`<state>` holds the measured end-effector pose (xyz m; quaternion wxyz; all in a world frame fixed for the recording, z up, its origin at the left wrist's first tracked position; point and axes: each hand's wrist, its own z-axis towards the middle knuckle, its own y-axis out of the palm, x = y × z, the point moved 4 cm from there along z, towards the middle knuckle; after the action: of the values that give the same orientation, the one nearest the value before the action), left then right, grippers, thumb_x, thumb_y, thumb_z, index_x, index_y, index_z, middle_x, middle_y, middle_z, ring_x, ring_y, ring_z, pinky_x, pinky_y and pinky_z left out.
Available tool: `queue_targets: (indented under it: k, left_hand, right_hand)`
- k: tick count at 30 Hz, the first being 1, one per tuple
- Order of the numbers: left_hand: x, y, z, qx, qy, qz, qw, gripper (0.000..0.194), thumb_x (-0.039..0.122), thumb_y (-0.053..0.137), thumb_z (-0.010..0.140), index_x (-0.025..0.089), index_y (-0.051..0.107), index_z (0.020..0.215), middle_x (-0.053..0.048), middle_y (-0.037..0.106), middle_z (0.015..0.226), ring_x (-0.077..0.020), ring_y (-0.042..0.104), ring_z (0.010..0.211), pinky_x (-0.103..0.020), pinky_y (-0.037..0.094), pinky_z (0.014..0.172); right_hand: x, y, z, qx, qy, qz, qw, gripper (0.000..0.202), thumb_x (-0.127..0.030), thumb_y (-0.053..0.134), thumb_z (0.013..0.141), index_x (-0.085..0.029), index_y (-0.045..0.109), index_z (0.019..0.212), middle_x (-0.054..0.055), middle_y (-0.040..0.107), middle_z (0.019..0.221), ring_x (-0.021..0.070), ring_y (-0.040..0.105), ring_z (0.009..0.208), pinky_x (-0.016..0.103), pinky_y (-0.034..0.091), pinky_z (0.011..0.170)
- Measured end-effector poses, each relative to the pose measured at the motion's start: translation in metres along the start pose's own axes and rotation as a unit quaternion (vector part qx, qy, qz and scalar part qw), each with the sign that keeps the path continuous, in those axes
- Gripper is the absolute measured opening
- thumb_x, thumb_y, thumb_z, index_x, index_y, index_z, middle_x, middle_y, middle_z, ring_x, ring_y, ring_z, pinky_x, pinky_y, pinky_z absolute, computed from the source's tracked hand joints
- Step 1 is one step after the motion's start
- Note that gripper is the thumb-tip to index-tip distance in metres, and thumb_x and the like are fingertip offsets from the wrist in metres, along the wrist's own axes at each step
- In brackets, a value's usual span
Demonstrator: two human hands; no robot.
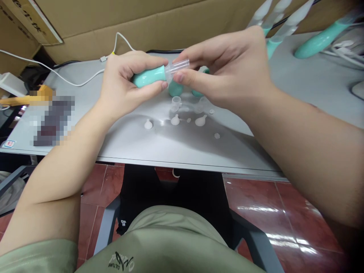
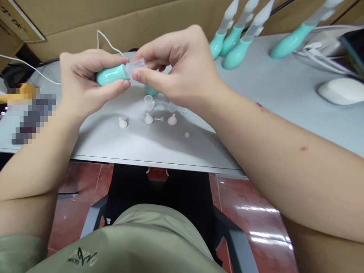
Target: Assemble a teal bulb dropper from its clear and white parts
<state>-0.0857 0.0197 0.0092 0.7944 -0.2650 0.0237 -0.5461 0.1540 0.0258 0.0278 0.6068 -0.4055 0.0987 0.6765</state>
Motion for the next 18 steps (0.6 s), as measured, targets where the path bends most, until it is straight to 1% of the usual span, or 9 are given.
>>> queue_targets:
  k: [2, 4, 7, 9, 10, 12, 13, 15, 18]
  left_hand:
    - [0.006, -0.001, 0.002, 0.015, 0.028, -0.005, 0.999, 0.045, 0.071, 0.087, 0.102, 0.031, 0.097, 0.121, -0.004, 0.090, 0.103, -0.0245, 0.079, 0.085, -0.043, 0.071, 0.082]
    - [0.007, -0.001, 0.003, 0.022, 0.062, 0.000, 0.998, 0.037, 0.062, 0.091, 0.097, 0.034, 0.098, 0.121, -0.003, 0.090, 0.100, -0.0248, 0.078, 0.081, -0.043, 0.070, 0.077]
    - [0.003, -0.002, 0.004, 0.016, 0.094, 0.009, 0.995, 0.037, 0.048, 0.095, 0.090, 0.039, 0.097, 0.126, -0.001, 0.090, 0.099, -0.0249, 0.078, 0.076, -0.041, 0.068, 0.068]
    - [-0.001, -0.003, 0.004, 0.011, 0.100, 0.006, 0.995, 0.038, 0.044, 0.095, 0.089, 0.040, 0.097, 0.126, -0.001, 0.090, 0.097, -0.0247, 0.078, 0.075, -0.040, 0.068, 0.068]
    - [-0.002, -0.004, 0.003, 0.008, 0.103, 0.004, 0.995, 0.037, 0.046, 0.095, 0.090, 0.038, 0.097, 0.126, -0.002, 0.089, 0.096, -0.0246, 0.078, 0.074, -0.041, 0.069, 0.068]
    - [-0.005, -0.003, 0.003, -0.004, 0.099, 0.009, 0.995, 0.040, 0.055, 0.097, 0.090, 0.036, 0.096, 0.126, -0.003, 0.088, 0.095, -0.0250, 0.077, 0.075, -0.042, 0.070, 0.071]
    - [-0.006, -0.002, 0.002, -0.008, 0.094, 0.009, 0.995, 0.044, 0.061, 0.098, 0.090, 0.036, 0.096, 0.126, -0.003, 0.088, 0.095, -0.0254, 0.077, 0.075, -0.043, 0.070, 0.072]
    - [-0.008, -0.002, 0.001, 0.000, 0.079, 0.002, 0.997, 0.046, 0.070, 0.099, 0.091, 0.038, 0.096, 0.125, -0.003, 0.088, 0.097, -0.0256, 0.079, 0.078, -0.044, 0.070, 0.074]
    - [-0.006, 0.000, 0.000, 0.021, 0.079, -0.023, 0.996, 0.041, 0.068, 0.100, 0.094, 0.041, 0.097, 0.124, -0.002, 0.088, 0.097, -0.0231, 0.080, 0.079, -0.042, 0.070, 0.075]
  right_hand:
    - [-0.004, -0.002, 0.000, -0.012, -0.026, -0.034, 0.999, 0.022, -0.054, 0.098, 0.095, -0.034, 0.093, 0.102, 0.002, 0.088, 0.096, 0.0302, 0.083, 0.093, 0.050, 0.067, 0.091]
    - [-0.006, -0.002, -0.001, -0.025, -0.040, -0.055, 0.997, 0.019, -0.052, 0.096, 0.096, -0.034, 0.093, 0.102, 0.001, 0.087, 0.092, 0.0293, 0.081, 0.092, 0.050, 0.066, 0.093]
    - [-0.006, -0.004, -0.002, -0.029, -0.038, -0.100, 0.994, 0.019, -0.053, 0.090, 0.100, -0.034, 0.091, 0.098, 0.003, 0.085, 0.089, 0.0298, 0.079, 0.091, 0.050, 0.065, 0.093]
    - [-0.004, -0.006, -0.003, -0.033, -0.022, -0.135, 0.990, 0.017, -0.051, 0.086, 0.103, -0.034, 0.091, 0.099, 0.004, 0.084, 0.089, 0.0304, 0.077, 0.091, 0.051, 0.064, 0.093]
    - [-0.003, -0.006, -0.003, -0.040, -0.014, -0.145, 0.989, 0.016, -0.049, 0.084, 0.103, -0.035, 0.091, 0.099, 0.004, 0.084, 0.090, 0.0309, 0.076, 0.091, 0.052, 0.063, 0.093]
    - [-0.002, -0.006, -0.003, -0.051, -0.003, -0.148, 0.988, 0.016, -0.047, 0.082, 0.104, -0.034, 0.091, 0.099, 0.005, 0.084, 0.091, 0.0320, 0.076, 0.091, 0.053, 0.061, 0.091]
    - [-0.003, -0.006, -0.003, -0.053, 0.002, -0.143, 0.988, 0.017, -0.048, 0.081, 0.103, -0.034, 0.091, 0.099, 0.005, 0.084, 0.092, 0.0324, 0.075, 0.091, 0.053, 0.061, 0.090]
    - [-0.003, -0.005, -0.003, -0.047, 0.011, -0.126, 0.991, 0.019, -0.051, 0.083, 0.102, -0.034, 0.090, 0.097, 0.006, 0.084, 0.092, 0.0327, 0.074, 0.089, 0.053, 0.059, 0.088]
    - [-0.004, -0.003, -0.003, -0.046, 0.030, -0.093, 0.994, 0.020, -0.055, 0.089, 0.098, -0.036, 0.091, 0.097, 0.005, 0.083, 0.092, 0.0325, 0.073, 0.090, 0.053, 0.059, 0.089]
